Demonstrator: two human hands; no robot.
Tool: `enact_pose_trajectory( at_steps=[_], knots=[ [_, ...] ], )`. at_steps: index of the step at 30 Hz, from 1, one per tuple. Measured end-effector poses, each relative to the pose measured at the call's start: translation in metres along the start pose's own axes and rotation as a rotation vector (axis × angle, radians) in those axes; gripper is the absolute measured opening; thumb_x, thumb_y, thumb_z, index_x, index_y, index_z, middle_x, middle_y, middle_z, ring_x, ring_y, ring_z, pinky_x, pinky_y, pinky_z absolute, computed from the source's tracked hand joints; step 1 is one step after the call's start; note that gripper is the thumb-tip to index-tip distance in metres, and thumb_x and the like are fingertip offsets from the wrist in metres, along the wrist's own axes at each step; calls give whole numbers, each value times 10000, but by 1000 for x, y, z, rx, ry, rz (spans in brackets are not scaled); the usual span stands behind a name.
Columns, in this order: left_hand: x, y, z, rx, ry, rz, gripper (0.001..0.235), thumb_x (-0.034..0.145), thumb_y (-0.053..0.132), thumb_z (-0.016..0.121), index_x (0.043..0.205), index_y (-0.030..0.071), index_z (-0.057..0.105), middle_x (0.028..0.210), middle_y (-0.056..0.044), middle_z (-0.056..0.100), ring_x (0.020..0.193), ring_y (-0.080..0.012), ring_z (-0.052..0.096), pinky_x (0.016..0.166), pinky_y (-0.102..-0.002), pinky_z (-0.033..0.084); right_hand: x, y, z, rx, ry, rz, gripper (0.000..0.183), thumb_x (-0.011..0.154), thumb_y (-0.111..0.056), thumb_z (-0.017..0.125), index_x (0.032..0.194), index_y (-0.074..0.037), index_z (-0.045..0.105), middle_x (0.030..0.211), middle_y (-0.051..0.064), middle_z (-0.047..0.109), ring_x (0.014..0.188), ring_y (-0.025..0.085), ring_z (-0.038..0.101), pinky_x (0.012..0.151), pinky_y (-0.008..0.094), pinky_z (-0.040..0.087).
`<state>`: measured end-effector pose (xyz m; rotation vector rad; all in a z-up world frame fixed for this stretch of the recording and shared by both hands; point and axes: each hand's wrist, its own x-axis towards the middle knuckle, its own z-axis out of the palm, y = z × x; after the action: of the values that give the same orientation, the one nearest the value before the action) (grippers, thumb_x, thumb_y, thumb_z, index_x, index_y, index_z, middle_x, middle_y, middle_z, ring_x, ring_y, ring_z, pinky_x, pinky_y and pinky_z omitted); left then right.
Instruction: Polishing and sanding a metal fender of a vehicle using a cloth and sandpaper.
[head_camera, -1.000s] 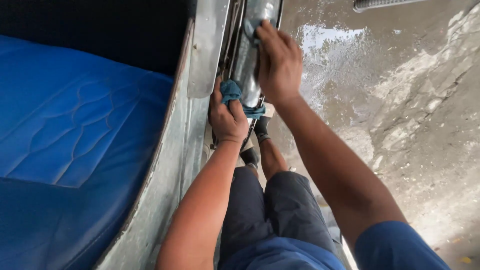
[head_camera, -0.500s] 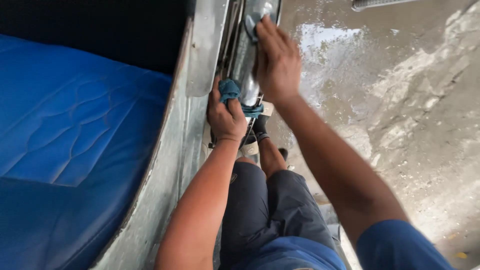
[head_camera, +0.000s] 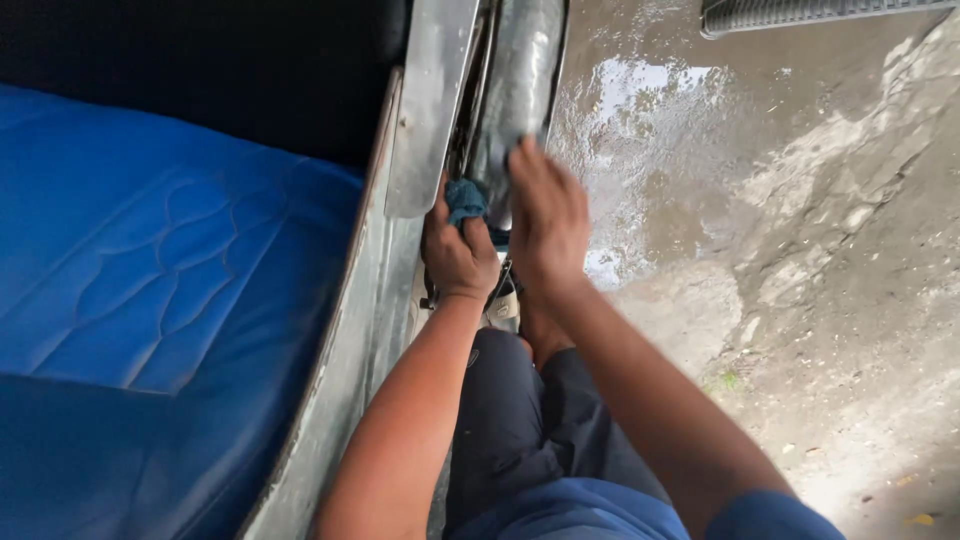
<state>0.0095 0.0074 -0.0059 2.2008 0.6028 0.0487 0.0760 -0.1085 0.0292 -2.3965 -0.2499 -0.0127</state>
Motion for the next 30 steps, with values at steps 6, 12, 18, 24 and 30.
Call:
enact_pose_trajectory(
  at_steps=[6, 12, 18, 24, 30],
  knots=[
    [-9, -2, -3, 20, -33, -44, 592, 991, 308, 468, 1490, -7, 510, 1411, -251, 625, 1285, -435, 618, 1123, -451, 486, 18, 31, 6, -61, -41, 98, 360, 1029, -25, 589, 1377, -88, 659, 1398, 135, 686, 1194, 346, 655, 1088, 473, 446],
    [-8, -3, -1, -24, 10, 45, 577, 1019, 304, 486, 1491, -27, 493, 1444, -277, 589, 1333, -456, 584, 1152, -467, 466, 5, 19, -4, -73, -22, 87, 368, 1033, -26, 612, 1394, -89, 643, 1435, 133, 662, 1221, 320, 658, 1079, 450, 456],
    [-12, -2, -5, 21, -20, -40, 589, 1002, 317, 487, 1480, -26, 508, 1415, -272, 606, 1297, -455, 596, 1126, -462, 471, 10, 31, 6, -122, -52, 99, 388, 990, -62, 635, 1375, -113, 651, 1441, 89, 648, 1259, 285, 631, 1109, 493, 349],
    [-12, -8, 2, 29, -27, 15, 564, 1012, 303, 468, 1476, -13, 515, 1453, -266, 601, 1320, -451, 593, 1159, -466, 462, -6, 15, -5, -114, -15, 137, 380, 1030, -100, 659, 1405, -162, 639, 1486, 34, 632, 1287, 258, 626, 1115, 434, 303],
    [-10, -5, -1, -18, -4, 0, 586, 1029, 334, 476, 1496, -20, 490, 1440, -271, 591, 1329, -454, 584, 1144, -462, 471, -1, 23, 3, -104, -63, 130, 413, 1001, -95, 640, 1407, -171, 628, 1485, 52, 625, 1278, 244, 623, 1083, 417, 295]
  ],
)
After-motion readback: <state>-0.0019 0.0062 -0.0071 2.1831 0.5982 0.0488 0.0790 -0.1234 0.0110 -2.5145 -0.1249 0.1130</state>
